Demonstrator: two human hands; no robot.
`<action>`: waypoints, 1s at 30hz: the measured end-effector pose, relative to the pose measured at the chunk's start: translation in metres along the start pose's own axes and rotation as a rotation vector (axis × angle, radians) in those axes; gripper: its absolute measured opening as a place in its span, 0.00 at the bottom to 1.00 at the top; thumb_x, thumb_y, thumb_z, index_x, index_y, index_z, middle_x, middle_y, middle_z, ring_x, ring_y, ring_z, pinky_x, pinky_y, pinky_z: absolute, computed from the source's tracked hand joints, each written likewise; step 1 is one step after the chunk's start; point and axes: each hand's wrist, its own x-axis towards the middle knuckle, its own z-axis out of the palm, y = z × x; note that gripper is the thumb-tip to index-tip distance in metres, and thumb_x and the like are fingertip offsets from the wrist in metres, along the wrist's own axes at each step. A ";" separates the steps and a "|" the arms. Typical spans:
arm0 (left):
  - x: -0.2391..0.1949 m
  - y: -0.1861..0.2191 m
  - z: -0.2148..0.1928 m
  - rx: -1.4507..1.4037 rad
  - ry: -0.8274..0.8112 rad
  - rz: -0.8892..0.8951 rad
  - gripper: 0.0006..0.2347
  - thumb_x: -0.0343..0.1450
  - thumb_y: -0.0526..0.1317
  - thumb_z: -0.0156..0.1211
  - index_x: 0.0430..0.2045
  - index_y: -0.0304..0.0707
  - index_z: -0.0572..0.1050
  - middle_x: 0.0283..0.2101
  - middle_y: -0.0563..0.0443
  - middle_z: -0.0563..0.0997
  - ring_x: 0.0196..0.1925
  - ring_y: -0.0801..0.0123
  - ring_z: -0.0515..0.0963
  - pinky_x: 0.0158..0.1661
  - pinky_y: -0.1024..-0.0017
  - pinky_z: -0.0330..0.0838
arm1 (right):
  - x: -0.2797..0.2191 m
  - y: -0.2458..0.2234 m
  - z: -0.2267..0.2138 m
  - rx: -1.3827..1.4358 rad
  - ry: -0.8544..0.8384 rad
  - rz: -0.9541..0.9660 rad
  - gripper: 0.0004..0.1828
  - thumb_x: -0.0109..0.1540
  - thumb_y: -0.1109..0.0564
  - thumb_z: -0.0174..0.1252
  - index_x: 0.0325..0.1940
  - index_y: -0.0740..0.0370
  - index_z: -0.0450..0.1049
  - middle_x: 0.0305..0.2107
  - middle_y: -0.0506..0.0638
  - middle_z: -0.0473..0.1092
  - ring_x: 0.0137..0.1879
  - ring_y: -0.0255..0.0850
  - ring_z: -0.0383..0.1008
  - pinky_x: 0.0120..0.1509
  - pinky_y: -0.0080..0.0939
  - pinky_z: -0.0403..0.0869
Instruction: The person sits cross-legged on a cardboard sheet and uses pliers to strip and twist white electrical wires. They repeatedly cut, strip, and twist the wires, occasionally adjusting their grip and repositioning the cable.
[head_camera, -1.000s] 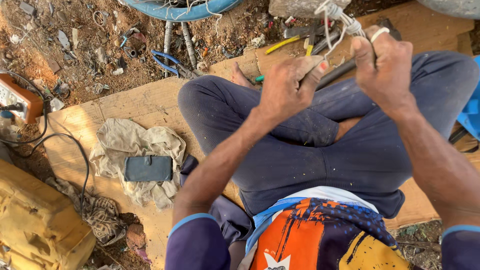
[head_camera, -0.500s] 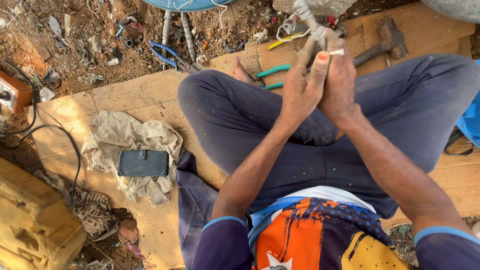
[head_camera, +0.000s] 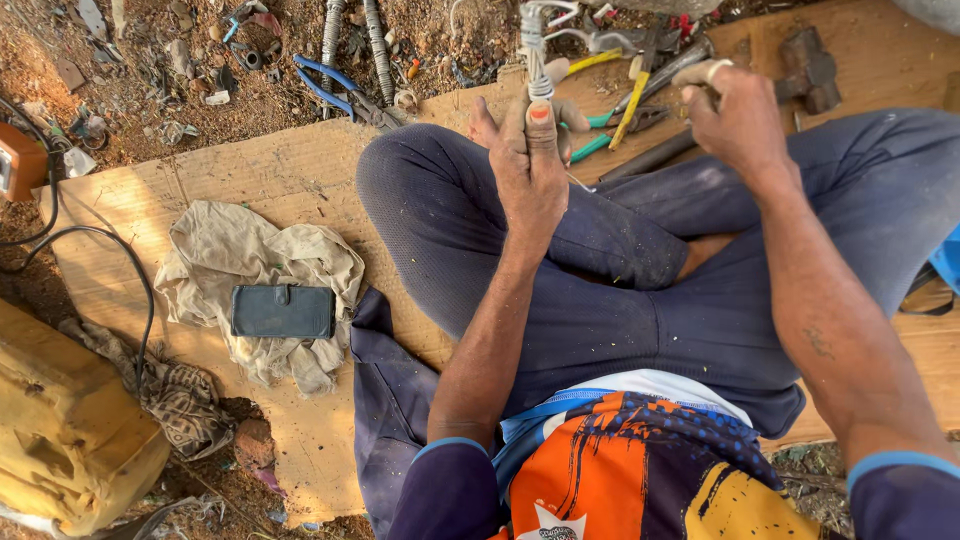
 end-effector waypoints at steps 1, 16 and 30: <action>-0.002 0.002 0.001 -0.028 0.009 -0.017 0.18 0.85 0.49 0.43 0.61 0.37 0.72 0.29 0.62 0.80 0.24 0.87 0.69 0.70 0.59 0.46 | 0.002 0.004 0.012 -0.007 -0.037 0.074 0.09 0.71 0.60 0.58 0.53 0.62 0.81 0.41 0.58 0.77 0.41 0.45 0.78 0.49 0.46 0.76; 0.047 0.032 0.007 -0.144 -0.294 0.082 0.13 0.84 0.46 0.48 0.55 0.37 0.70 0.32 0.56 0.81 0.27 0.82 0.72 0.29 0.82 0.70 | 0.007 0.023 0.085 0.153 0.291 0.241 0.12 0.67 0.64 0.55 0.54 0.75 0.68 0.40 0.61 0.72 0.45 0.51 0.75 0.45 0.48 0.72; 0.082 0.056 0.005 0.239 -0.354 0.241 0.10 0.82 0.44 0.51 0.35 0.39 0.72 0.25 0.56 0.76 0.21 0.77 0.73 0.26 0.76 0.67 | -0.157 -0.065 -0.081 2.017 0.026 0.239 0.29 0.72 0.60 0.56 0.77 0.54 0.61 0.26 0.51 0.68 0.29 0.40 0.70 0.41 0.43 0.71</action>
